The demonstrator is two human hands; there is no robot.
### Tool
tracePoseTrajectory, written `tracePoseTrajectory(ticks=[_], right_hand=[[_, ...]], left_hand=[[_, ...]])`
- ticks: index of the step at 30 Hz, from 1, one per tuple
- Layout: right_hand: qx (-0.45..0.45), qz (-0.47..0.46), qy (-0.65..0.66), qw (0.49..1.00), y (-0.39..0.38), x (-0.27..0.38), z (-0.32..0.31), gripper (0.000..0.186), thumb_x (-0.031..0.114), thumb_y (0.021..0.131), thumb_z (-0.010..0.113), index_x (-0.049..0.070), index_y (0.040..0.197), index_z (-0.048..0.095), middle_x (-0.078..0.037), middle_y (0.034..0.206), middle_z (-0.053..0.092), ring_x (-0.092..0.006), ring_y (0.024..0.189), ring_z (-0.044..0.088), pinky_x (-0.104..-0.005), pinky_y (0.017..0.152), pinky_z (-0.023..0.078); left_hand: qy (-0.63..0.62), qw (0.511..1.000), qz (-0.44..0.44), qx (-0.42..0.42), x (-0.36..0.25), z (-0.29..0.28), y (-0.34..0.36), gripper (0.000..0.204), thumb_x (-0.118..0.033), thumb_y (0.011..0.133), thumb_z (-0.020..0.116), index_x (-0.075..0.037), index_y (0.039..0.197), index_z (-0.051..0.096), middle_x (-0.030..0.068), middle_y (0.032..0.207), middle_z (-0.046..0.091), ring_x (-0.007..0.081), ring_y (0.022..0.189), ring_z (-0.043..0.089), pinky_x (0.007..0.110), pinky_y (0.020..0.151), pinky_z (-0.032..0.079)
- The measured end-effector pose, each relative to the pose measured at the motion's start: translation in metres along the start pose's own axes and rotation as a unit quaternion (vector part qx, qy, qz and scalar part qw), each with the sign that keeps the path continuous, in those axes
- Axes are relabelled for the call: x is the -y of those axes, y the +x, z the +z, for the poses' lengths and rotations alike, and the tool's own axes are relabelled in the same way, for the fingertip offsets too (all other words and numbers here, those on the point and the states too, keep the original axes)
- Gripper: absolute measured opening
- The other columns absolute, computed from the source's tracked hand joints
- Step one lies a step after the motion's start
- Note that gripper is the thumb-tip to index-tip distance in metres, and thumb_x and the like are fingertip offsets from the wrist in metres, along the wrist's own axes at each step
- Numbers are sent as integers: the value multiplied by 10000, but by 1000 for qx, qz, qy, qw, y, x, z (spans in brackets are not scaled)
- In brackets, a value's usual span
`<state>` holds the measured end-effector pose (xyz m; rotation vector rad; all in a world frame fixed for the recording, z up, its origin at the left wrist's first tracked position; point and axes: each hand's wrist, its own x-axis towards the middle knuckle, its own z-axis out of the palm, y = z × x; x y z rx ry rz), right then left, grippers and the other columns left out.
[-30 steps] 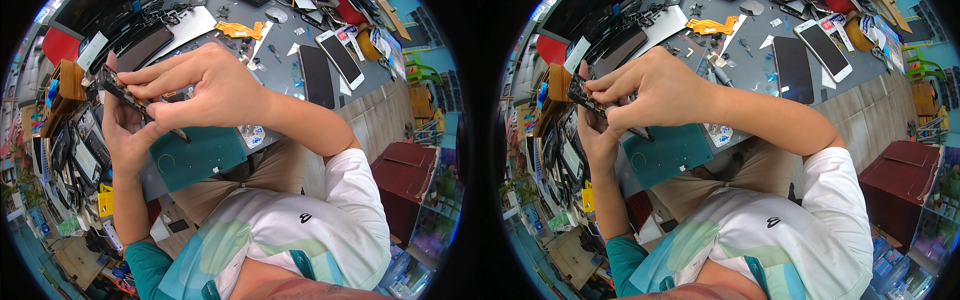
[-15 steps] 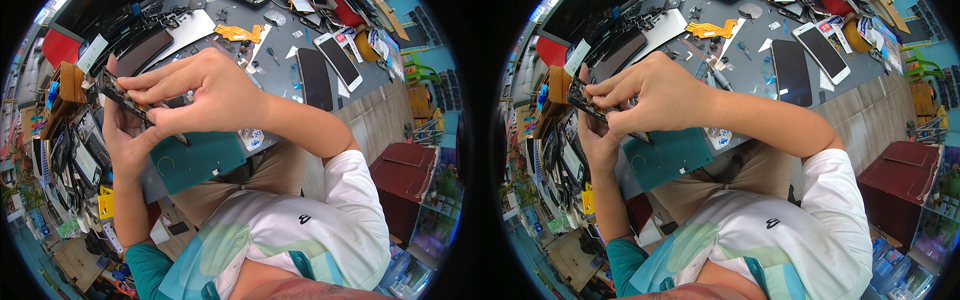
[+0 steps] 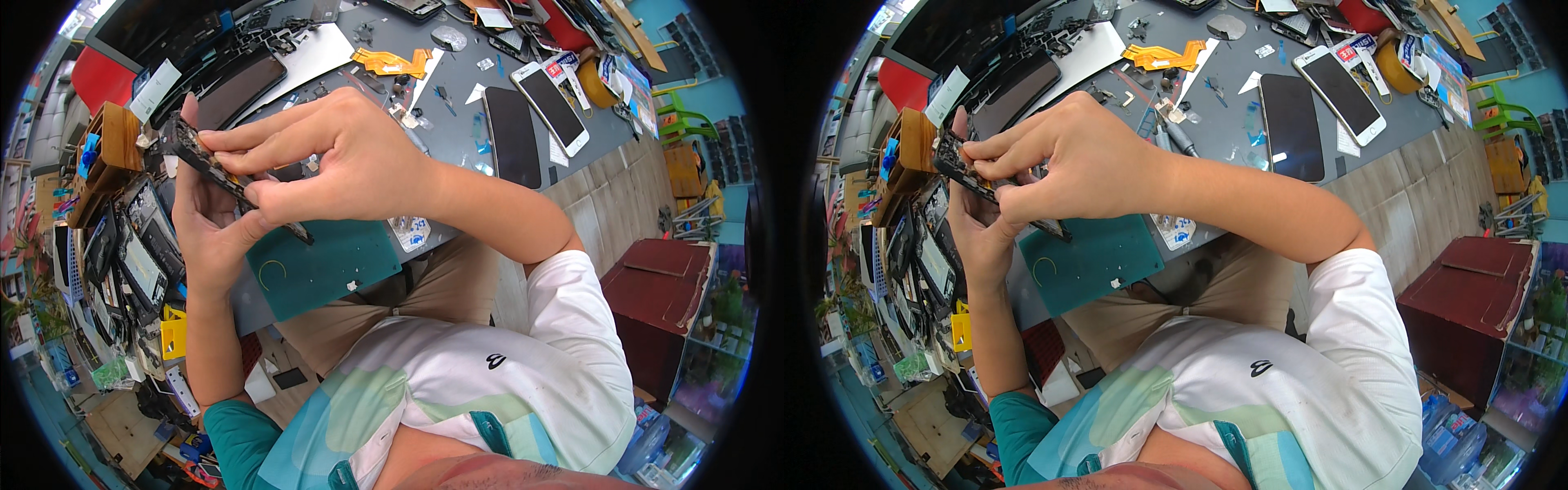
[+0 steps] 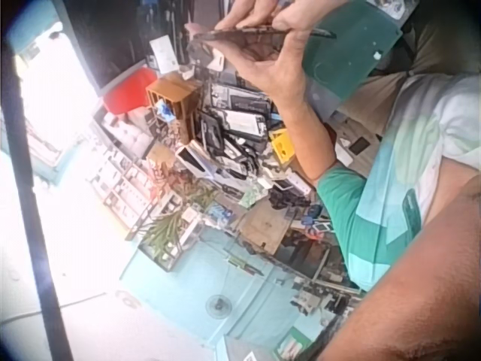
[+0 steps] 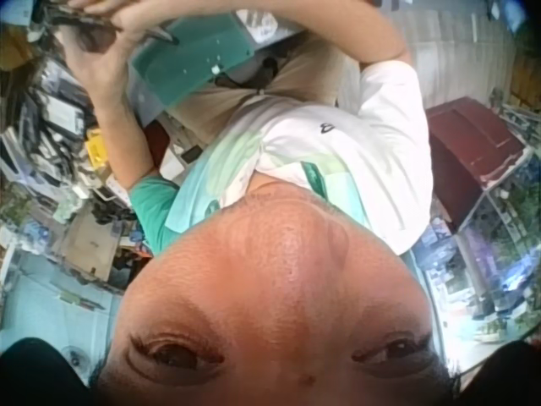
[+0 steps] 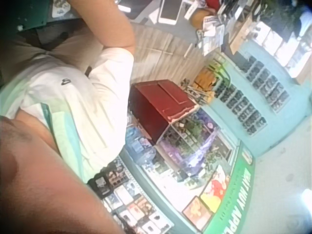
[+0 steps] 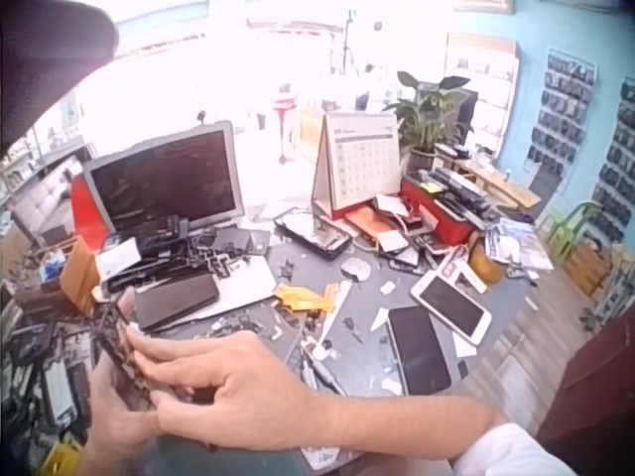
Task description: The person opens a smartphone box, removes the device, and disassembles it by hand. They separate the screen assembly from the chassis, remove the battery, and handle the internal components on a cluttered workbench.
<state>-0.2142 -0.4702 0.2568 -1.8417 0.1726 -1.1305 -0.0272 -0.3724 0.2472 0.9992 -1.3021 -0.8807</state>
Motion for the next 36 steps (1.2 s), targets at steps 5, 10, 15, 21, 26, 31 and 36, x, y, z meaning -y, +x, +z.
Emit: tracePoseTrajectory(ticks=[5, 10, 15, 21, 26, 31, 36], right_hand=[[-8, -5, 11, 1000, 0, -2, 1, 374, 181, 790, 784, -39, 1089, 829, -200, 1216, 799, -208, 884, 809, -310, 799, 639], [-7, 1, 12, 1000, -1, -2, 2, 366, 179, 790, 788, -25, 1091, 834, -197, 1211, 801, -207, 911, 811, -308, 804, 638], [36, 26, -8, 999, 0, 7, -5, 336, 64, 841, 773, -14, 1164, 822, -174, 1290, 780, -208, 1071, 801, -314, 953, 630], [32, 26, 3, 999, 1, 8, -4, 330, 63, 841, 773, -15, 1157, 825, -175, 1290, 780, -204, 1051, 805, -313, 937, 633], [34, 31, 3, 999, 1, 7, -4, 328, 55, 839, 774, -15, 1155, 826, -182, 1289, 779, -207, 1053, 804, -314, 937, 634], [32, 24, 6, 999, 0, 6, -4, 326, 48, 842, 771, -17, 1157, 825, -187, 1284, 780, -214, 1069, 801, -317, 947, 632], [28, 13, 9, 999, 1, 4, -2, 322, 47, 846, 768, -18, 1157, 825, -187, 1283, 780, -220, 1081, 798, -322, 956, 631]], left_hand=[[-18, 1000, -6, 8, -3, 1, 0, 1277, -207, 777, 1000, 55, 1701, 158, 170, 1502, 535, 216, 1274, 645, 355, 1080, 554], [-10, 1000, -2, 2, 1, -2, -1, 1249, -222, 773, 1005, 63, 1684, 198, 173, 1559, 501, 218, 1316, 627, 372, 1109, 549], [-17, 1000, -4, 14, 2, -4, -1, 1238, -220, 774, 1006, 59, 1680, 210, 166, 1570, 498, 219, 1308, 638, 373, 1103, 557], [-4, 1000, -12, -9, 1, 1, 0, 1268, -333, 724, 1026, 43, 1672, 274, 133, 1556, 520, 172, 1131, 683, 324, 982, 585], [-5, 999, -3, -35, 0, 8, 0, 1291, -395, 692, 1040, 40, 1665, 312, 117, 1561, 522, 149, 1047, 697, 301, 925, 596], [-15, 999, -4, -35, -3, 10, 0, 1295, -403, 702, 1035, 41, 1669, 298, 120, 1581, 504, 150, 1048, 695, 300, 927, 594], [-31, 999, -16, 24, -2, -2, 1, 1314, -206, 780, 1000, 35, 1716, 110, 168, 1463, 572, 239, 1278, 660, 382, 1108, 540]])
